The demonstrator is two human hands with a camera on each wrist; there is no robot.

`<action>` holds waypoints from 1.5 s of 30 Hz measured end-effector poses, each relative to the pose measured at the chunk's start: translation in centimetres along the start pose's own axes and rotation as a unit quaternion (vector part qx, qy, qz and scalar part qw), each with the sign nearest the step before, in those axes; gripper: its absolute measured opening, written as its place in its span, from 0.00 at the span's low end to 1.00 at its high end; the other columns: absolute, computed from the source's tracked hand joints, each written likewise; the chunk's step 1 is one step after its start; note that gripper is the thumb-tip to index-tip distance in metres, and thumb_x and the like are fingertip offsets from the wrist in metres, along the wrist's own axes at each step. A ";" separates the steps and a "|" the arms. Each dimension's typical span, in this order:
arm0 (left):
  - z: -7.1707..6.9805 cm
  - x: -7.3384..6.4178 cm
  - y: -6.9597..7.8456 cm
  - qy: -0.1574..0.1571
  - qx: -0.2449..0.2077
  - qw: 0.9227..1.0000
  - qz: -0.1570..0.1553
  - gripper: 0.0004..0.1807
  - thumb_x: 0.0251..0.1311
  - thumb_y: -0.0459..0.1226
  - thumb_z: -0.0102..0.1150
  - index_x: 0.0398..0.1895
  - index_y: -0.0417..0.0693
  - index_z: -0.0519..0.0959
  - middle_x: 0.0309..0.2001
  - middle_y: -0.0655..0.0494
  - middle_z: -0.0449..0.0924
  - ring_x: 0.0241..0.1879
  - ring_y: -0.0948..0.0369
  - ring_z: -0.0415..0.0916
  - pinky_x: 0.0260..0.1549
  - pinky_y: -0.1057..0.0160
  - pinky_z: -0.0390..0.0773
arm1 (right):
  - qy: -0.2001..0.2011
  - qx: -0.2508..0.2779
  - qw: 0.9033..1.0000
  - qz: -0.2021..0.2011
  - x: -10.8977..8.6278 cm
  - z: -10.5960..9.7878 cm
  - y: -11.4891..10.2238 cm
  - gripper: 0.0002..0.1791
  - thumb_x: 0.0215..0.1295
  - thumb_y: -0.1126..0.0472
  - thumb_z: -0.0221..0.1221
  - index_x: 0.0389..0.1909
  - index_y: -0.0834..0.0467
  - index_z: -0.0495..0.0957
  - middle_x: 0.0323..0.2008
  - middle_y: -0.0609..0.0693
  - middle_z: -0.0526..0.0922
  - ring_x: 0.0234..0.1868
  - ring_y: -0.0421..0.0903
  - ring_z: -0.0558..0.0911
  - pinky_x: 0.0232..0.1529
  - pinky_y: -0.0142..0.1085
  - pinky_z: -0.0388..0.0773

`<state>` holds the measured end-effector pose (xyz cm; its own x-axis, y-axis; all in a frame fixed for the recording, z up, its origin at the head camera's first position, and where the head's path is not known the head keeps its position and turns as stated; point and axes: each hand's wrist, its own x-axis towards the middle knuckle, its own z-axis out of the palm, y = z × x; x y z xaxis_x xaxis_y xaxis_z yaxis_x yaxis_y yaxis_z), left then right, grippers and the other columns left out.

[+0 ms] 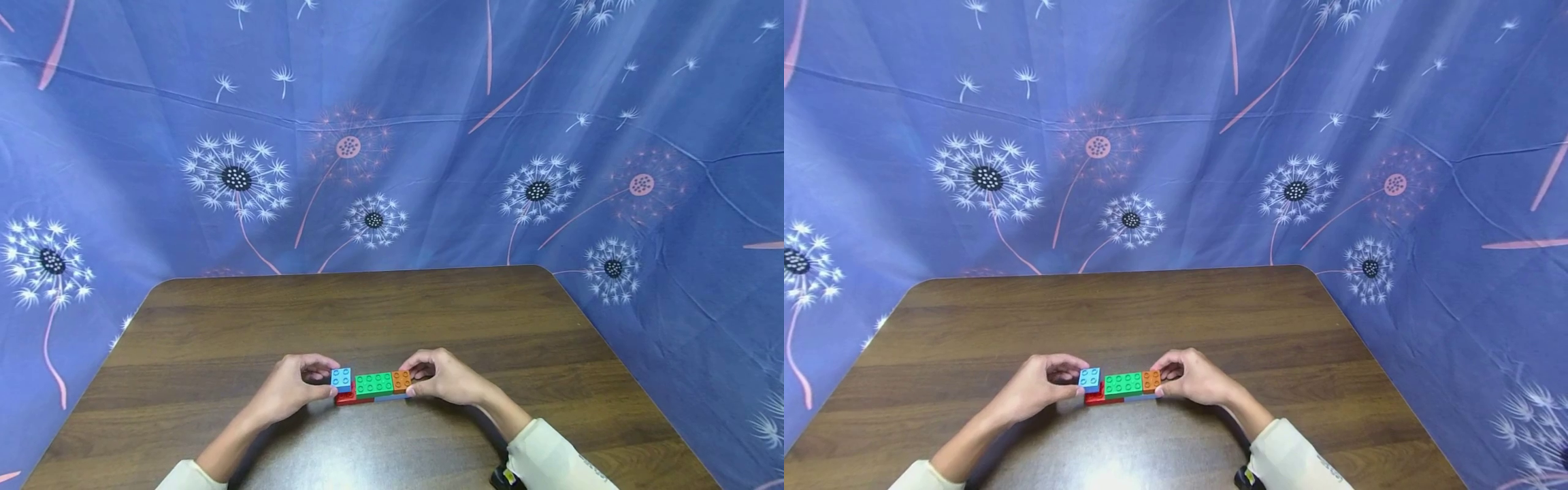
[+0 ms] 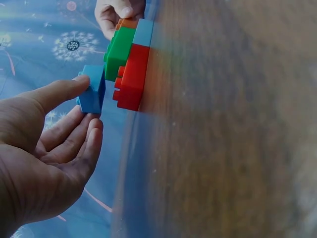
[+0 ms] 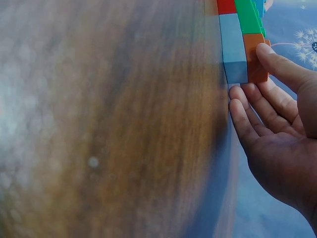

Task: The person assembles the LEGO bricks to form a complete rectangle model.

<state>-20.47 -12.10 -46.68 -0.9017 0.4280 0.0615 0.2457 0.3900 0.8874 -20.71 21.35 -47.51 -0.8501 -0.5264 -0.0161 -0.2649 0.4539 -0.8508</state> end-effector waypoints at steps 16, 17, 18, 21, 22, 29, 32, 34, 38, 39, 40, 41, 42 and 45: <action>0.9 0.0 -0.6 -0.009 0.008 1.000 -0.008 0.20 0.48 0.34 0.78 0.46 0.44 0.86 0.42 0.52 0.89 0.42 0.60 0.84 0.44 0.68 0.84 | -0.001 0.000 1.000 -0.003 0.1 -0.1 0.1 0.18 0.58 0.63 0.74 0.49 0.61 0.84 0.45 0.55 0.88 0.44 0.41 0.84 0.49 0.30 0.81; 1.0 0.0 -0.6 -0.008 0.006 1.000 -0.006 0.20 0.48 0.34 0.78 0.47 0.44 0.86 0.42 0.51 0.89 0.42 0.61 0.84 0.44 0.68 0.84 | -0.001 0.001 1.000 -0.003 0.1 -0.1 0.2 0.18 0.58 0.63 0.74 0.49 0.61 0.84 0.45 0.55 0.88 0.43 0.41 0.84 0.49 0.30 0.81; 1.0 0.0 -0.6 -0.007 0.004 1.000 -0.003 0.20 0.48 0.34 0.79 0.47 0.44 0.86 0.42 0.51 0.89 0.41 0.61 0.84 0.45 0.67 0.84 | 0.000 0.001 1.000 -0.003 0.1 -0.1 0.2 0.18 0.58 0.63 0.74 0.49 0.60 0.84 0.45 0.55 0.88 0.44 0.41 0.84 0.49 0.30 0.81; 1.1 0.0 -0.5 -0.003 0.002 1.000 -0.001 0.20 0.47 0.34 0.79 0.47 0.44 0.86 0.41 0.52 0.89 0.41 0.61 0.84 0.44 0.67 0.84 | 0.000 0.001 1.000 0.000 0.1 -0.2 0.3 0.18 0.58 0.63 0.74 0.49 0.60 0.84 0.45 0.55 0.88 0.44 0.42 0.84 0.49 0.30 0.81; 1.1 0.0 -0.5 -0.002 0.003 1.000 -0.001 0.20 0.47 0.34 0.79 0.46 0.44 0.86 0.41 0.52 0.89 0.41 0.62 0.84 0.44 0.67 0.84 | 0.000 0.001 1.000 0.001 0.1 -0.2 0.3 0.18 0.58 0.62 0.74 0.49 0.60 0.84 0.45 0.55 0.88 0.44 0.42 0.84 0.49 0.30 0.81; 1.2 0.0 -0.4 0.006 0.015 1.000 -0.005 0.19 0.47 0.35 0.80 0.45 0.46 0.87 0.40 0.55 0.89 0.40 0.62 0.83 0.43 0.67 0.83 | -0.002 0.001 1.000 0.002 0.0 -0.1 0.2 0.18 0.58 0.62 0.74 0.49 0.60 0.84 0.45 0.55 0.88 0.44 0.43 0.84 0.48 0.30 0.81; 1.3 -0.1 -0.3 0.010 0.024 1.000 -0.005 0.19 0.47 0.34 0.80 0.44 0.47 0.87 0.38 0.56 0.88 0.39 0.62 0.83 0.42 0.67 0.83 | -0.001 0.000 1.000 0.003 0.0 -0.1 0.1 0.18 0.58 0.62 0.74 0.49 0.60 0.84 0.45 0.54 0.88 0.44 0.43 0.84 0.48 0.29 0.82; 1.4 -0.2 -0.3 0.015 0.034 0.999 -0.006 0.18 0.47 0.34 0.80 0.43 0.49 0.87 0.37 0.58 0.88 0.39 0.62 0.83 0.42 0.67 0.83 | -0.001 -0.001 1.000 0.004 0.0 -0.1 0.1 0.18 0.58 0.62 0.74 0.48 0.60 0.84 0.44 0.54 0.88 0.44 0.44 0.84 0.48 0.29 0.82; 1.5 -0.1 -0.3 0.024 0.055 0.998 -0.010 0.17 0.46 0.35 0.80 0.42 0.53 0.88 0.36 0.61 0.87 0.38 0.63 0.83 0.41 0.68 0.82 | -0.001 -0.001 1.000 0.009 -0.1 -0.1 0.0 0.18 0.58 0.62 0.75 0.48 0.60 0.84 0.44 0.54 0.88 0.44 0.44 0.84 0.48 0.29 0.82; 1.6 -0.1 -0.3 0.026 0.059 0.998 -0.010 0.17 0.46 0.35 0.80 0.42 0.54 0.88 0.36 0.62 0.87 0.38 0.63 0.83 0.41 0.68 0.82 | -0.001 0.000 1.000 0.010 -0.1 -0.1 0.0 0.18 0.58 0.62 0.75 0.48 0.60 0.84 0.44 0.54 0.88 0.45 0.44 0.84 0.48 0.29 0.81; 1.6 -0.1 -0.2 0.026 0.062 0.998 -0.010 0.17 0.46 0.35 0.80 0.42 0.54 0.88 0.35 0.62 0.87 0.38 0.64 0.82 0.41 0.68 0.81 | -0.001 0.000 1.000 0.011 -0.1 -0.1 0.0 0.18 0.58 0.62 0.74 0.48 0.60 0.84 0.45 0.54 0.88 0.45 0.44 0.84 0.48 0.29 0.81; 1.6 -0.1 -0.2 0.028 0.064 0.998 -0.009 0.17 0.46 0.35 0.80 0.42 0.55 0.88 0.35 0.63 0.87 0.38 0.64 0.83 0.41 0.68 0.81 | -0.001 0.000 1.000 0.013 -0.1 -0.1 0.0 0.18 0.58 0.62 0.74 0.48 0.59 0.84 0.45 0.54 0.88 0.45 0.44 0.84 0.49 0.29 0.82; 1.6 -0.1 -0.2 0.028 0.065 0.997 -0.008 0.17 0.46 0.35 0.80 0.42 0.55 0.88 0.35 0.63 0.87 0.38 0.63 0.83 0.41 0.68 0.81 | -0.001 0.000 1.000 0.013 -0.1 -0.1 0.0 0.18 0.58 0.62 0.74 0.48 0.59 0.84 0.45 0.54 0.88 0.45 0.44 0.84 0.49 0.29 0.82; 1.6 0.0 -0.2 0.030 0.068 0.997 -0.004 0.17 0.46 0.36 0.80 0.41 0.56 0.88 0.35 0.63 0.88 0.38 0.63 0.83 0.41 0.68 0.82 | 0.000 0.000 1.000 0.013 -0.1 -0.1 0.1 0.18 0.58 0.62 0.75 0.48 0.59 0.84 0.45 0.54 0.88 0.45 0.43 0.84 0.49 0.30 0.82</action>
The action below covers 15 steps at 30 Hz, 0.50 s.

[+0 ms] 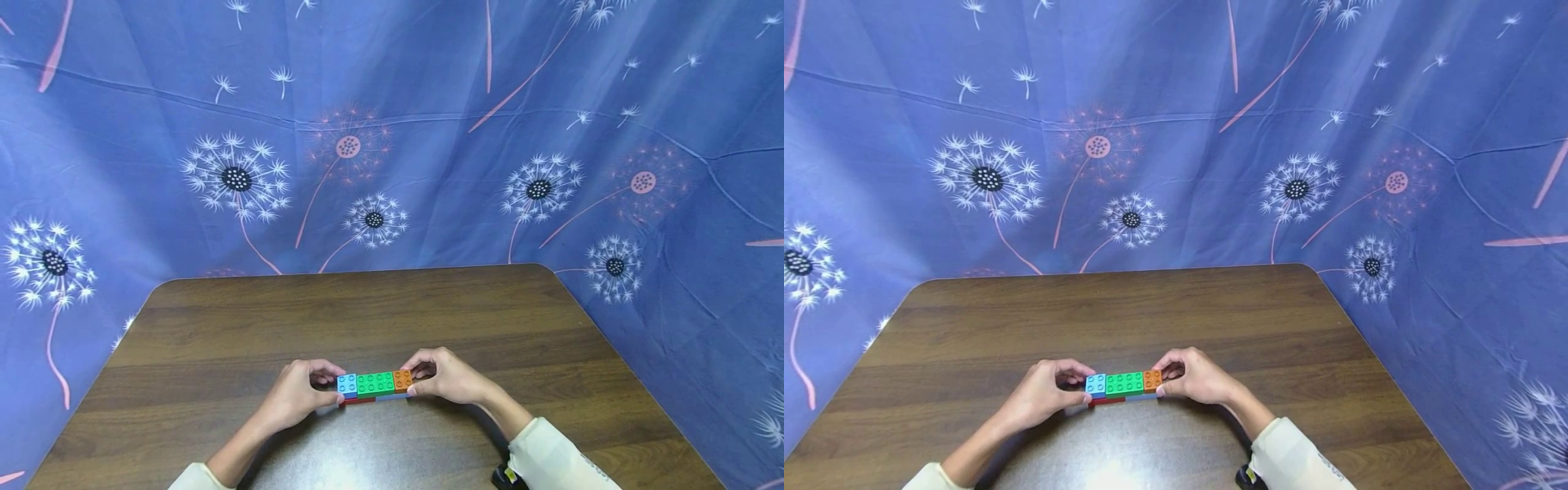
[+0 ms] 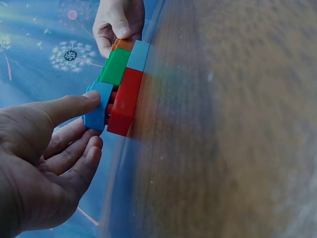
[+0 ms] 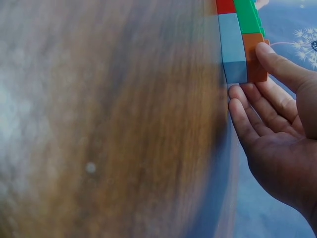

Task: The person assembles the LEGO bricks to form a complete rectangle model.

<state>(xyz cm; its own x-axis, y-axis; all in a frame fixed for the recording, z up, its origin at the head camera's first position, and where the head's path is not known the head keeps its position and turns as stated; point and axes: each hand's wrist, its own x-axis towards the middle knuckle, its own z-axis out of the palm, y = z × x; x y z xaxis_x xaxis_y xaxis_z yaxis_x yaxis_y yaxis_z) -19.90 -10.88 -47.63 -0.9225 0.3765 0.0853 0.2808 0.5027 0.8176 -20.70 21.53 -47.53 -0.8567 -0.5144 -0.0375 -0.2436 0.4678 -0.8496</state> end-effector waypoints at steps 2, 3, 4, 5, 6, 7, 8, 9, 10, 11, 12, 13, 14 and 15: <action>0.0 0.0 0.0 0.001 0.002 1.000 0.001 0.17 0.46 0.36 0.80 0.41 0.56 0.88 0.35 0.63 0.88 0.38 0.63 0.83 0.41 0.67 0.82 | 0.001 0.000 1.000 -0.001 0.0 0.0 0.1 0.18 0.58 0.62 0.75 0.48 0.59 0.84 0.45 0.54 0.88 0.45 0.43 0.84 0.49 0.30 0.82; 0.0 0.0 0.0 0.001 0.003 1.000 0.003 0.17 0.46 0.36 0.80 0.41 0.56 0.88 0.35 0.63 0.88 0.38 0.63 0.83 0.41 0.67 0.82 | 0.001 0.000 1.000 -0.001 0.0 0.0 0.1 0.18 0.58 0.62 0.75 0.48 0.59 0.84 0.45 0.54 0.88 0.45 0.43 0.84 0.49 0.30 0.82; 0.1 0.0 0.0 0.002 0.005 1.000 0.004 0.17 0.46 0.36 0.80 0.41 0.56 0.88 0.35 0.63 0.88 0.38 0.63 0.83 0.41 0.67 0.82 | 0.001 0.000 1.000 -0.001 0.0 0.0 0.1 0.18 0.58 0.62 0.75 0.48 0.59 0.84 0.45 0.54 0.88 0.45 0.43 0.84 0.49 0.30 0.82; 0.1 0.0 0.0 0.002 0.006 1.000 0.006 0.17 0.46 0.36 0.80 0.41 0.56 0.88 0.35 0.63 0.88 0.38 0.63 0.84 0.41 0.67 0.82 | 0.002 0.000 1.000 -0.001 0.0 0.0 0.1 0.17 0.58 0.62 0.75 0.48 0.59 0.84 0.45 0.54 0.88 0.45 0.43 0.84 0.49 0.29 0.82; 0.1 0.0 0.0 0.002 0.007 1.000 0.007 0.17 0.46 0.36 0.81 0.41 0.56 0.88 0.35 0.63 0.88 0.38 0.63 0.83 0.41 0.66 0.82 | 0.002 0.000 1.000 -0.001 0.0 0.0 0.1 0.17 0.58 0.62 0.75 0.48 0.59 0.84 0.45 0.54 0.88 0.45 0.43 0.84 0.49 0.29 0.82; 0.2 0.0 0.0 0.002 0.008 1.000 0.009 0.17 0.45 0.36 0.81 0.41 0.55 0.88 0.35 0.63 0.88 0.38 0.62 0.83 0.41 0.66 0.82 | 0.002 -0.001 1.000 -0.002 0.0 0.0 0.1 0.17 0.58 0.62 0.75 0.48 0.59 0.84 0.44 0.54 0.88 0.45 0.43 0.84 0.49 0.29 0.82; 0.2 0.0 0.0 0.002 0.009 1.000 0.011 0.17 0.45 0.36 0.81 0.40 0.55 0.88 0.35 0.63 0.88 0.38 0.62 0.84 0.41 0.66 0.83 | 0.003 -0.001 1.000 -0.002 0.0 0.0 0.1 0.17 0.58 0.62 0.75 0.48 0.59 0.84 0.44 0.54 0.88 0.45 0.43 0.84 0.49 0.29 0.82; 0.2 0.0 0.0 0.003 0.010 1.000 0.013 0.17 0.45 0.35 0.81 0.40 0.55 0.88 0.35 0.63 0.88 0.38 0.62 0.84 0.41 0.65 0.83 | 0.003 -0.002 1.000 -0.002 0.0 0.0 0.1 0.17 0.58 0.62 0.75 0.48 0.59 0.84 0.44 0.54 0.88 0.45 0.43 0.85 0.49 0.29 0.82; 0.2 0.0 0.0 0.003 0.010 1.000 0.013 0.17 0.45 0.35 0.81 0.40 0.55 0.88 0.35 0.63 0.88 0.38 0.62 0.84 0.41 0.65 0.83 | 0.003 -0.002 1.000 -0.003 0.0 0.0 0.1 0.17 0.58 0.62 0.75 0.48 0.59 0.84 0.44 0.54 0.88 0.45 0.43 0.85 0.48 0.29 0.82; 0.3 0.0 0.0 0.004 0.010 1.000 0.014 0.17 0.45 0.35 0.81 0.40 0.55 0.88 0.35 0.63 0.88 0.38 0.62 0.84 0.41 0.65 0.83 | 0.003 -0.002 1.000 -0.004 0.0 0.0 0.1 0.17 0.58 0.62 0.75 0.48 0.59 0.84 0.44 0.54 0.88 0.45 0.44 0.85 0.48 0.29 0.82; 0.3 0.0 0.0 0.004 0.010 1.000 0.014 0.17 0.45 0.35 0.81 0.40 0.56 0.88 0.35 0.63 0.88 0.38 0.62 0.84 0.41 0.65 0.83 | 0.003 -0.002 1.000 -0.004 0.0 0.0 0.1 0.17 0.57 0.62 0.75 0.47 0.60 0.84 0.44 0.54 0.88 0.45 0.44 0.85 0.48 0.29 0.82; 0.3 0.0 0.0 0.005 0.011 1.000 0.014 0.17 0.45 0.35 0.81 0.40 0.56 0.88 0.35 0.63 0.88 0.38 0.62 0.83 0.41 0.65 0.83 | 0.003 -0.002 1.000 -0.005 0.0 0.0 0.1 0.17 0.57 0.62 0.75 0.47 0.60 0.84 0.44 0.54 0.88 0.45 0.45 0.85 0.48 0.29 0.82; 0.3 0.0 0.0 0.005 0.011 1.000 0.013 0.17 0.45 0.35 0.81 0.40 0.56 0.88 0.35 0.63 0.88 0.38 0.62 0.83 0.41 0.65 0.83 | 0.004 -0.003 1.000 -0.005 0.0 0.0 0.1 0.17 0.57 0.62 0.75 0.47 0.60 0.84 0.44 0.54 0.88 0.45 0.45 0.85 0.48 0.29 0.82; 0.3 0.0 0.0 0.005 0.011 1.000 0.013 0.17 0.45 0.35 0.81 0.40 0.56 0.88 0.35 0.63 0.88 0.38 0.62 0.83 0.41 0.65 0.83 | 0.004 -0.003 1.000 -0.005 0.0 0.0 0.1 0.17 0.57 0.62 0.75 0.47 0.59 0.84 0.44 0.54 0.88 0.45 0.45 0.85 0.48 0.29 0.82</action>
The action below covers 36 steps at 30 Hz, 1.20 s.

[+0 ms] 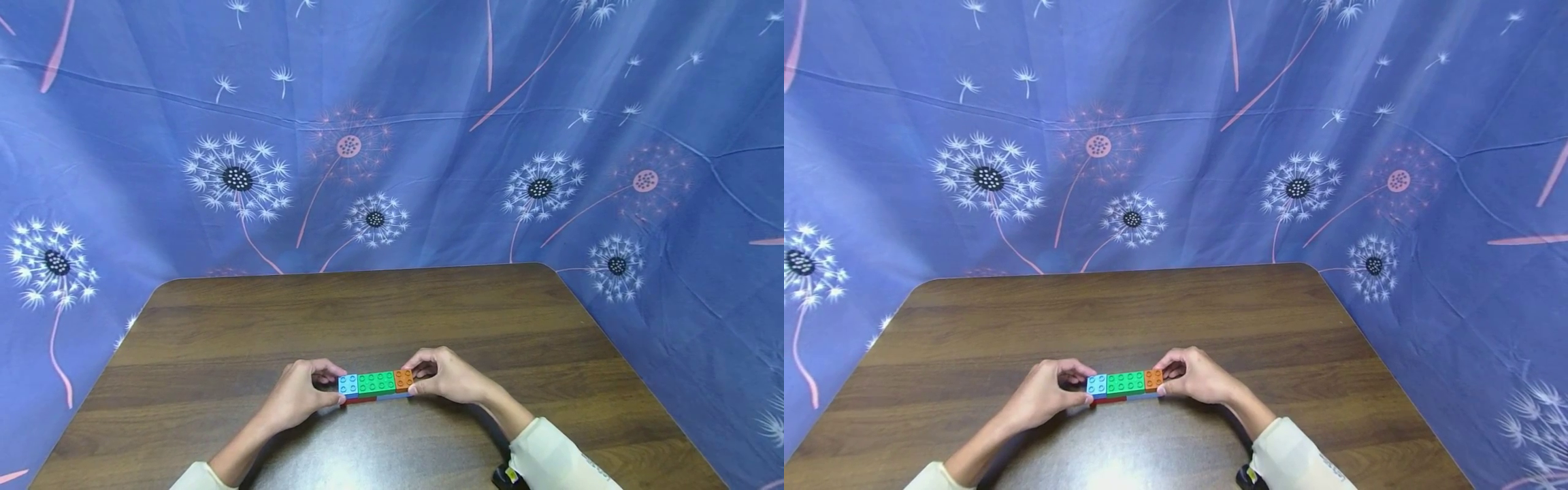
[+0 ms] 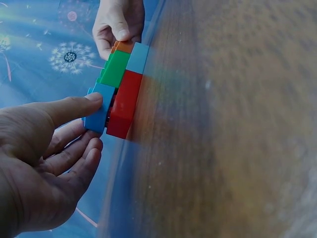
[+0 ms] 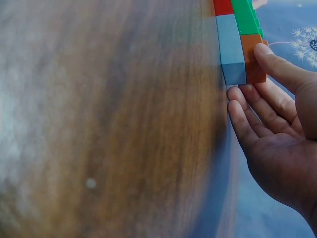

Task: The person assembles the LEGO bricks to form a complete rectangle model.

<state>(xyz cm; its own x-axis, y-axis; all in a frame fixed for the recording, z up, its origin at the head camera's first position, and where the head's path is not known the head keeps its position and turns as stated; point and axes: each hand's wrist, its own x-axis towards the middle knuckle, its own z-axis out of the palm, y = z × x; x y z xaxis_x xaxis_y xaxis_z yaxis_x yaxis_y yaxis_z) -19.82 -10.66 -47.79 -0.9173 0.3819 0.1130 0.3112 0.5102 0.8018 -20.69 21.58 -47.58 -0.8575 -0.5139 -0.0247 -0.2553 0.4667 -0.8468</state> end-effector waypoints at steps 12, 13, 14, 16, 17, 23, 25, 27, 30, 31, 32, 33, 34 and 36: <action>0.0 0.1 0.4 -0.003 0.012 1.000 0.007 0.16 0.45 0.35 0.81 0.40 0.55 0.88 0.33 0.63 0.87 0.36 0.62 0.83 0.39 0.66 0.82 | 0.006 0.002 1.000 0.001 -0.1 0.0 0.0 0.17 0.58 0.62 0.75 0.47 0.59 0.85 0.44 0.54 0.88 0.44 0.40 0.84 0.50 0.30 0.82; 0.0 0.1 0.4 -0.002 0.013 1.000 0.008 0.16 0.45 0.34 0.81 0.39 0.55 0.88 0.33 0.63 0.87 0.36 0.62 0.83 0.39 0.66 0.82 | 0.005 0.003 1.000 0.001 -0.1 0.0 0.0 0.17 0.58 0.62 0.75 0.47 0.59 0.85 0.44 0.54 0.88 0.44 0.40 0.84 0.50 0.30 0.82; 0.0 0.1 0.3 -0.001 0.014 1.000 0.007 0.16 0.45 0.34 0.81 0.39 0.55 0.88 0.33 0.63 0.87 0.35 0.63 0.83 0.39 0.66 0.82 | 0.004 0.004 1.000 0.001 -0.1 0.0 0.0 0.17 0.58 0.62 0.74 0.47 0.59 0.84 0.44 0.54 0.88 0.44 0.40 0.84 0.50 0.30 0.82; 0.1 0.1 0.3 0.000 0.017 1.000 0.007 0.16 0.44 0.34 0.81 0.39 0.55 0.88 0.33 0.64 0.87 0.35 0.64 0.83 0.38 0.66 0.82 | 0.002 0.008 1.000 0.001 -0.1 0.1 0.0 0.17 0.58 0.62 0.74 0.47 0.60 0.84 0.44 0.54 0.88 0.44 0.41 0.84 0.50 0.30 0.82; 0.1 0.1 0.3 0.000 0.019 1.000 0.007 0.17 0.44 0.34 0.81 0.39 0.56 0.88 0.32 0.64 0.87 0.35 0.64 0.83 0.38 0.66 0.82 | 0.001 0.009 1.000 0.001 -0.1 0.1 0.0 0.17 0.58 0.62 0.74 0.48 0.60 0.84 0.44 0.54 0.88 0.44 0.41 0.84 0.50 0.29 0.82; 0.1 0.0 0.2 0.004 0.025 1.000 0.007 0.17 0.44 0.34 0.81 0.39 0.56 0.88 0.33 0.64 0.87 0.36 0.65 0.82 0.39 0.67 0.82 | 0.001 0.009 1.000 -0.003 -0.1 0.1 0.0 0.17 0.58 0.62 0.74 0.48 0.60 0.84 0.44 0.54 0.88 0.44 0.40 0.84 0.50 0.30 0.82; 0.2 -0.1 0.2 0.007 0.028 1.000 0.006 0.17 0.43 0.34 0.82 0.38 0.57 0.88 0.33 0.64 0.87 0.36 0.65 0.82 0.39 0.67 0.82 | 0.001 0.007 1.000 -0.006 0.0 0.2 0.0 0.17 0.58 0.63 0.74 0.48 0.60 0.84 0.44 0.54 0.88 0.44 0.40 0.84 0.50 0.30 0.82; 0.2 -0.1 0.3 0.010 0.032 0.999 0.005 0.17 0.43 0.35 0.82 0.38 0.57 0.88 0.33 0.64 0.87 0.36 0.65 0.82 0.40 0.67 0.82 | 0.001 0.007 1.000 -0.008 0.0 0.2 0.0 0.17 0.58 0.63 0.74 0.47 0.60 0.84 0.43 0.54 0.88 0.44 0.41 0.84 0.49 0.30 0.82; 0.2 -0.1 0.4 0.013 0.034 0.999 0.005 0.17 0.43 0.35 0.82 0.38 0.57 0.88 0.33 0.64 0.87 0.36 0.65 0.82 0.40 0.66 0.82 | 0.002 0.003 1.000 -0.008 0.0 0.2 -0.1 0.16 0.57 0.63 0.74 0.46 0.59 0.84 0.43 0.54 0.88 0.44 0.42 0.85 0.48 0.30 0.82; 0.2 -0.1 0.4 0.013 0.034 0.999 0.005 0.17 0.43 0.35 0.82 0.38 0.57 0.88 0.33 0.64 0.87 0.36 0.65 0.82 0.40 0.66 0.82 | 0.002 0.003 1.000 -0.007 0.0 0.1 -0.2 0.16 0.57 0.63 0.75 0.46 0.59 0.85 0.43 0.54 0.88 0.43 0.42 0.85 0.48 0.30 0.82; 0.2 -0.1 0.4 0.012 0.033 0.999 0.005 0.17 0.43 0.35 0.82 0.38 0.57 0.88 0.33 0.64 0.87 0.36 0.65 0.82 0.40 0.66 0.82 | 0.003 0.001 1.000 -0.007 0.0 0.1 -0.2 0.16 0.57 0.63 0.75 0.46 0.59 0.85 0.43 0.54 0.88 0.43 0.43 0.85 0.47 0.29 0.82; 0.2 -0.1 0.4 0.011 0.032 0.999 0.005 0.17 0.43 0.35 0.82 0.38 0.57 0.88 0.33 0.64 0.87 0.36 0.65 0.82 0.40 0.66 0.82 | 0.003 -0.001 1.000 -0.006 0.0 0.1 -0.2 0.16 0.57 0.63 0.75 0.46 0.59 0.85 0.42 0.53 0.88 0.43 0.43 0.85 0.47 0.29 0.82; 0.1 -0.1 0.5 0.010 0.031 0.999 0.005 0.17 0.43 0.35 0.81 0.39 0.57 0.88 0.33 0.64 0.87 0.36 0.65 0.82 0.40 0.66 0.82 | 0.003 -0.004 1.000 -0.005 0.1 0.1 -0.2 0.16 0.57 0.62 0.75 0.45 0.59 0.85 0.42 0.53 0.88 0.43 0.42 0.85 0.47 0.29 0.82; 0.1 -0.1 0.4 0.010 0.030 0.999 0.007 0.17 0.43 0.35 0.81 0.38 0.57 0.89 0.33 0.64 0.87 0.36 0.65 0.82 0.40 0.66 0.82 | 0.002 -0.010 1.000 -0.008 0.1 0.0 -0.3 0.15 0.58 0.62 0.75 0.45 0.58 0.85 0.42 0.52 0.88 0.43 0.41 0.85 0.47 0.29 0.82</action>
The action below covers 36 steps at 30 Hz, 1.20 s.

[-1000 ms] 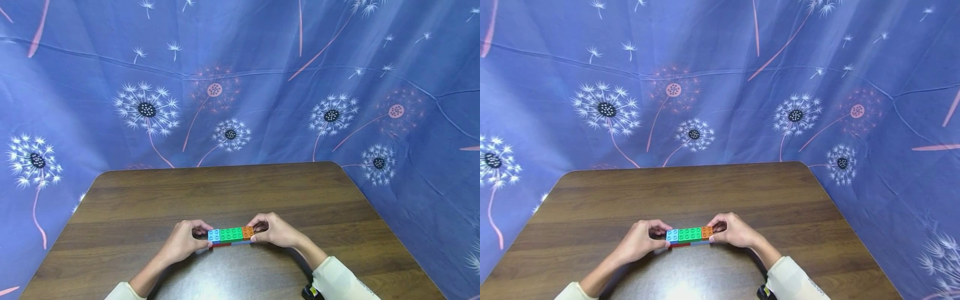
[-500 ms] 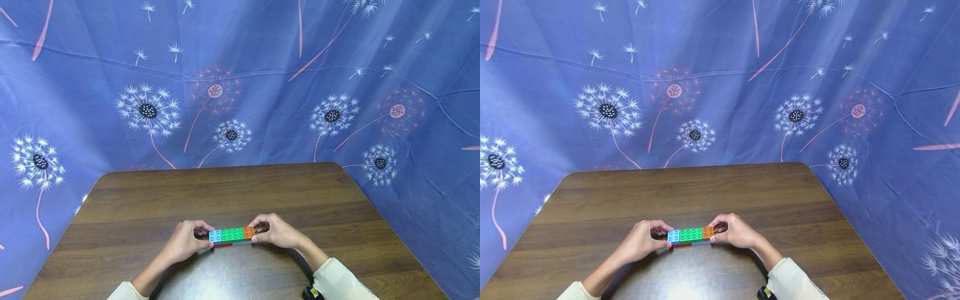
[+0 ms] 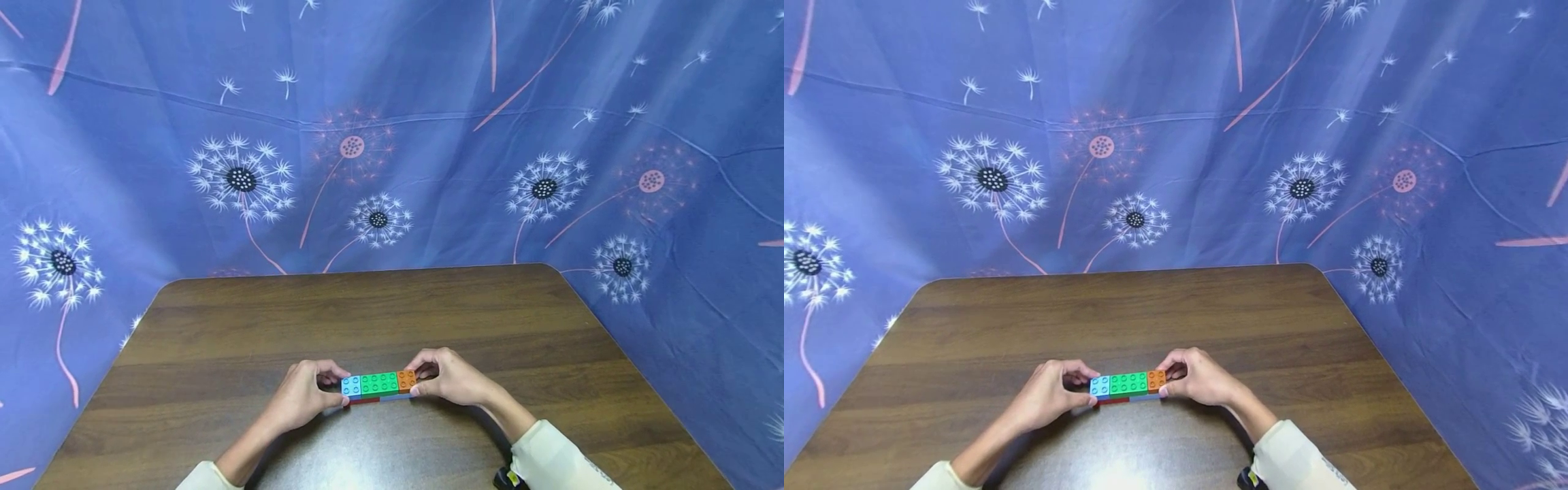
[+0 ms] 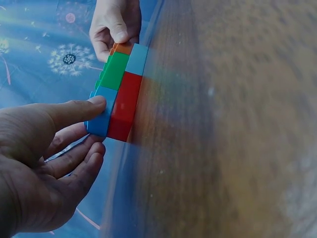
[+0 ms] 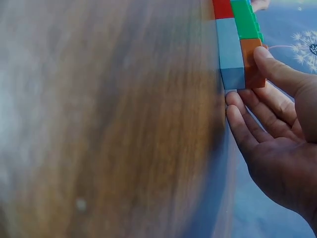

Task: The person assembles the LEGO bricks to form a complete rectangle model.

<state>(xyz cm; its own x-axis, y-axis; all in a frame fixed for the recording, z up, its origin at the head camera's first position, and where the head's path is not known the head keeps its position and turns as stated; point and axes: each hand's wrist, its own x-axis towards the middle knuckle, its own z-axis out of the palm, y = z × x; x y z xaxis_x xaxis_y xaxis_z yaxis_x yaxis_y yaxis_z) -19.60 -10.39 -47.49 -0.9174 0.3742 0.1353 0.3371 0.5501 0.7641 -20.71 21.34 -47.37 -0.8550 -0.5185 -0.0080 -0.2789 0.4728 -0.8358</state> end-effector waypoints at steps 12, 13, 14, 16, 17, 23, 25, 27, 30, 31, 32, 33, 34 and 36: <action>-0.1 -0.1 -0.1 -0.005 0.010 1.000 0.004 0.16 0.46 0.35 0.81 0.40 0.55 0.88 0.34 0.64 0.87 0.37 0.64 0.82 0.40 0.66 0.82 | -0.004 -0.031 0.999 -0.007 0.2 -0.1 0.0 0.15 0.58 0.58 0.75 0.46 0.56 0.86 0.40 0.49 0.88 0.41 0.40 0.84 0.45 0.30 0.82; -0.1 -0.1 0.0 -0.004 0.011 1.000 0.003 0.16 0.46 0.35 0.80 0.40 0.55 0.88 0.34 0.64 0.87 0.37 0.64 0.82 0.40 0.66 0.82 | -0.004 -0.029 1.000 -0.005 0.2 -0.1 -0.1 0.15 0.59 0.58 0.75 0.46 0.56 0.86 0.40 0.49 0.88 0.41 0.39 0.84 0.45 0.30 0.82; -0.2 -0.1 0.0 -0.003 0.013 1.000 0.002 0.16 0.46 0.35 0.80 0.40 0.55 0.89 0.34 0.64 0.87 0.37 0.64 0.82 0.40 0.66 0.82 | -0.004 -0.025 1.000 -0.004 0.2 -0.1 -0.1 0.15 0.59 0.59 0.74 0.46 0.56 0.86 0.41 0.49 0.88 0.41 0.38 0.84 0.45 0.30 0.82; -0.3 0.0 0.2 0.000 0.014 1.000 0.002 0.16 0.46 0.35 0.80 0.40 0.54 0.89 0.34 0.63 0.88 0.37 0.65 0.82 0.40 0.66 0.82 | -0.005 -0.018 1.000 0.002 0.1 -0.2 -0.3 0.15 0.60 0.59 0.74 0.47 0.57 0.85 0.42 0.50 0.87 0.41 0.38 0.84 0.45 0.30 0.82; -0.3 0.1 0.2 0.001 0.014 1.000 0.001 0.16 0.46 0.35 0.80 0.41 0.54 0.89 0.34 0.63 0.88 0.37 0.65 0.82 0.40 0.66 0.82 | -0.006 -0.014 1.000 0.004 0.1 -0.2 -0.4 0.15 0.61 0.59 0.73 0.48 0.58 0.85 0.42 0.51 0.87 0.41 0.38 0.83 0.45 0.30 0.82; -0.6 0.5 0.5 -0.003 0.001 1.000 0.001 0.15 0.50 0.36 0.79 0.43 0.51 0.89 0.33 0.63 0.89 0.35 0.67 0.82 0.37 0.69 0.81 | 0.000 0.005 1.000 0.005 0.2 -0.6 -0.6 0.15 0.64 0.61 0.70 0.49 0.61 0.84 0.44 0.56 0.86 0.42 0.41 0.82 0.45 0.29 0.81; -0.7 0.6 0.5 -0.007 -0.003 1.000 0.004 0.15 0.51 0.36 0.78 0.44 0.50 0.89 0.33 0.62 0.89 0.35 0.69 0.82 0.36 0.70 0.80 | 0.004 0.010 1.000 0.004 0.3 -0.7 -0.5 0.15 0.65 0.61 0.69 0.50 0.62 0.84 0.44 0.56 0.86 0.42 0.42 0.82 0.44 0.28 0.81; -0.9 0.7 0.5 -0.008 -0.006 1.000 0.007 0.15 0.52 0.36 0.78 0.44 0.48 0.89 0.33 0.62 0.89 0.34 0.70 0.83 0.36 0.71 0.81 | 0.007 0.013 1.000 0.003 0.5 -0.7 -0.5 0.15 0.66 0.61 0.69 0.51 0.63 0.83 0.44 0.57 0.86 0.43 0.42 0.82 0.44 0.28 0.81; -1.1 1.0 0.4 -0.008 -0.006 1.000 0.012 0.14 0.54 0.36 0.77 0.45 0.47 0.89 0.34 0.60 0.90 0.35 0.70 0.83 0.36 0.71 0.81 | 0.015 0.016 1.000 0.006 0.7 -0.6 -0.5 0.16 0.66 0.61 0.68 0.52 0.63 0.83 0.45 0.57 0.86 0.43 0.42 0.82 0.44 0.28 0.81; -1.2 1.1 0.4 -0.008 -0.008 1.000 0.014 0.14 0.54 0.36 0.77 0.45 0.47 0.89 0.34 0.60 0.90 0.34 0.70 0.83 0.36 0.71 0.82 | 0.018 0.015 1.000 0.007 0.8 -0.6 -0.5 0.17 0.66 0.61 0.68 0.52 0.63 0.83 0.45 0.56 0.86 0.43 0.42 0.82 0.44 0.28 0.81; -1.3 1.2 0.3 -0.010 -0.009 1.000 0.014 0.14 0.55 0.36 0.76 0.45 0.47 0.89 0.34 0.59 0.90 0.34 0.70 0.83 0.35 0.71 0.82 | 0.021 0.013 1.000 0.008 0.9 -0.6 -0.5 0.17 0.66 0.61 0.68 0.53 0.63 0.83 0.45 0.56 0.86 0.43 0.42 0.82 0.44 0.28 0.81; -1.4 1.3 0.3 -0.011 -0.011 1.000 0.014 0.14 0.55 0.36 0.76 0.45 0.46 0.89 0.34 0.59 0.90 0.34 0.70 0.83 0.35 0.71 0.82 | 0.026 0.011 1.000 0.008 1.0 -0.6 -0.5 0.17 0.66 0.61 0.68 0.53 0.63 0.83 0.44 0.56 0.86 0.43 0.42 0.82 0.44 0.28 0.81; -1.4 1.4 0.2 -0.013 -0.015 1.000 0.011 0.14 0.55 0.36 0.76 0.45 0.46 0.89 0.34 0.59 0.90 0.34 0.69 0.83 0.34 0.71 0.82 | 0.030 0.008 0.999 0.008 1.1 -0.6 -0.6 0.17 0.66 0.60 0.68 0.53 0.63 0.83 0.44 0.56 0.86 0.43 0.42 0.82 0.44 0.28 0.81; -1.6 1.7 0.1 -0.020 -0.020 1.000 0.007 0.14 0.56 0.36 0.76 0.46 0.46 0.89 0.34 0.58 0.90 0.33 0.68 0.83 0.33 0.70 0.82 | 0.039 0.004 0.999 0.008 1.3 -0.7 -0.6 0.17 0.66 0.60 0.68 0.53 0.63 0.83 0.44 0.55 0.86 0.43 0.42 0.82 0.44 0.28 0.81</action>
<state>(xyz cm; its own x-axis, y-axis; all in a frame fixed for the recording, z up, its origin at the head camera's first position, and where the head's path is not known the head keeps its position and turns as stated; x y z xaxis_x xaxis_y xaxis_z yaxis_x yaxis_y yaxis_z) -21.43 -10.90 -46.18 -0.9034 0.4112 0.1217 0.3402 0.5145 0.7871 -21.96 20.82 -46.50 -0.8907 -0.4541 0.0206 -0.2618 0.4755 -0.8398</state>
